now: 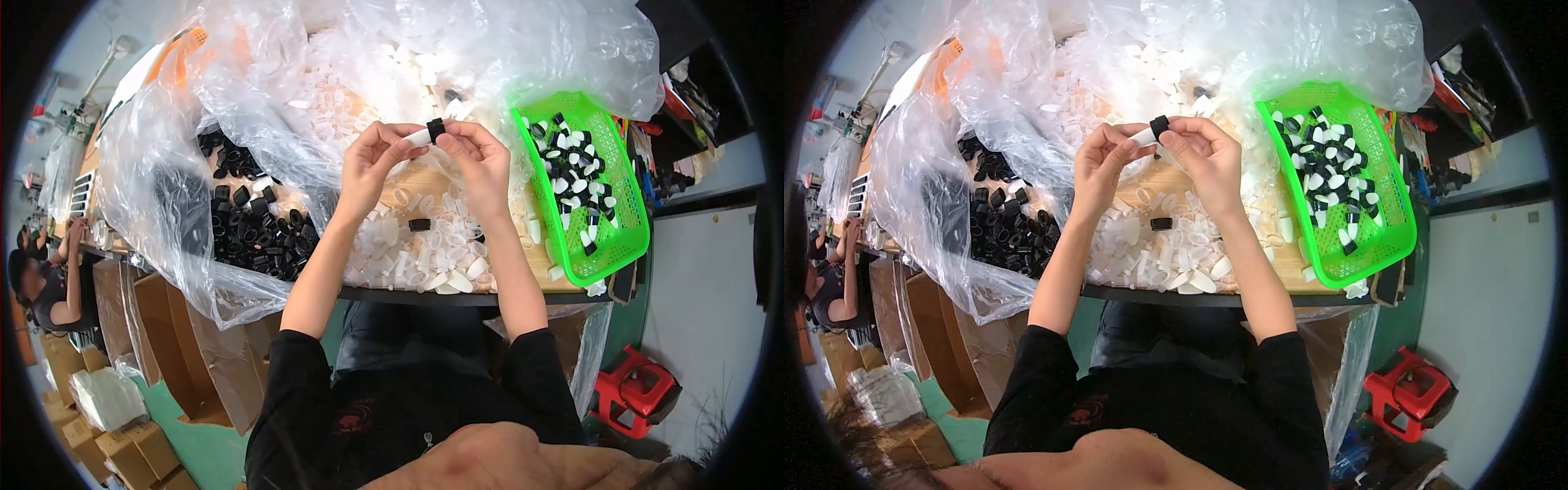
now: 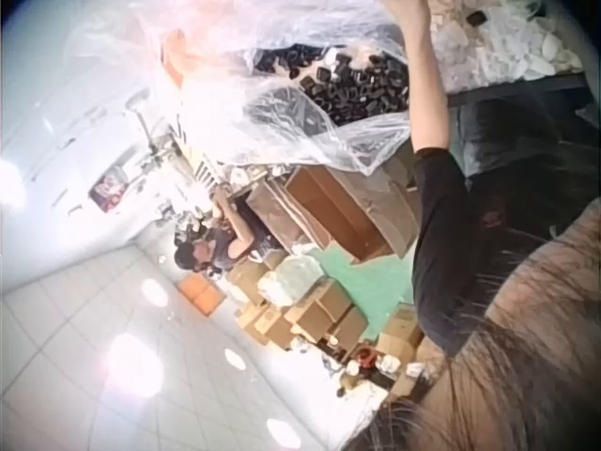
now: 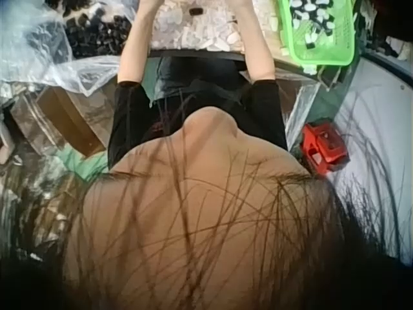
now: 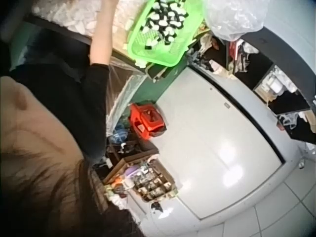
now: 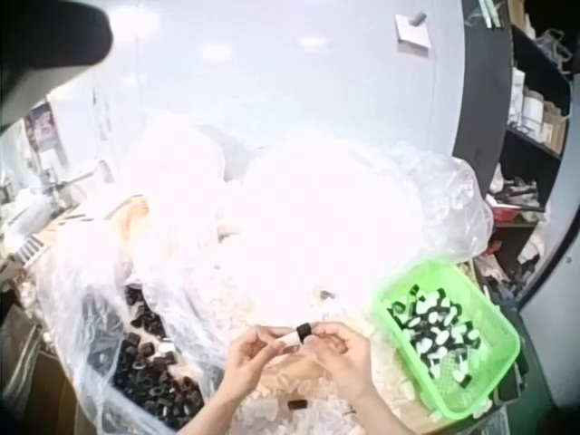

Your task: The recorder is manually assembling small black plastic rings onto white plastic caps and placing the finished items into a green basket.

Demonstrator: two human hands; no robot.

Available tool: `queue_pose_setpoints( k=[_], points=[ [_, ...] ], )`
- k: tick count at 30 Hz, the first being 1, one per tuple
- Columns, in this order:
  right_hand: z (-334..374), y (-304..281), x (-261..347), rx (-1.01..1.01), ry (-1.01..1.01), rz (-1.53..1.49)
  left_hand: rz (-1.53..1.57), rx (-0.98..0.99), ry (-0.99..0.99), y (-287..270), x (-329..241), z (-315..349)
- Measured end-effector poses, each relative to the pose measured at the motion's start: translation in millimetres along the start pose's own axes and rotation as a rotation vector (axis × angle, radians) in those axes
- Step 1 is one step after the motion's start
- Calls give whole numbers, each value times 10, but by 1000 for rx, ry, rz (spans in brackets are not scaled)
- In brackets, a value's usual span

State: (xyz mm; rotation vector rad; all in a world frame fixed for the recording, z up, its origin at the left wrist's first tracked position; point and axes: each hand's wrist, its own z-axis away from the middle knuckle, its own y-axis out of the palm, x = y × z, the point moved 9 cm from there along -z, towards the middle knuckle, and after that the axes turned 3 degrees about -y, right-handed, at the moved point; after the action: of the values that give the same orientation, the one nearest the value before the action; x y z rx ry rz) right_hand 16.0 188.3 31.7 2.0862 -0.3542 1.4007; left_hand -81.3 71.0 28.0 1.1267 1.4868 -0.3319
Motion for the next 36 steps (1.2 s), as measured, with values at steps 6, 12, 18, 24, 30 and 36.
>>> queue_pose_setpoints(
  k=[6, 12, 18, 24, 30, 36],
  points=[
    [-17, -30, -115, 1, 109, -36, 49, -34, -102, -83, 85, 1],
    [7, 35, -223, 27, 162, -65, -235, -15, -63, 26, 21, 3],
    [7, 88, -237, 87, 133, -30, -203, -39, -47, -75, 52, -3],
    [17, 131, -214, 125, 179, 26, -171, -69, -48, -117, 59, -3],
    [18, 101, -236, 138, 224, 44, 33, -24, -128, -93, 57, -13],
    [-28, 112, -102, 231, 47, 158, -353, 36, -55, 14, -2, -10]
  ],
)
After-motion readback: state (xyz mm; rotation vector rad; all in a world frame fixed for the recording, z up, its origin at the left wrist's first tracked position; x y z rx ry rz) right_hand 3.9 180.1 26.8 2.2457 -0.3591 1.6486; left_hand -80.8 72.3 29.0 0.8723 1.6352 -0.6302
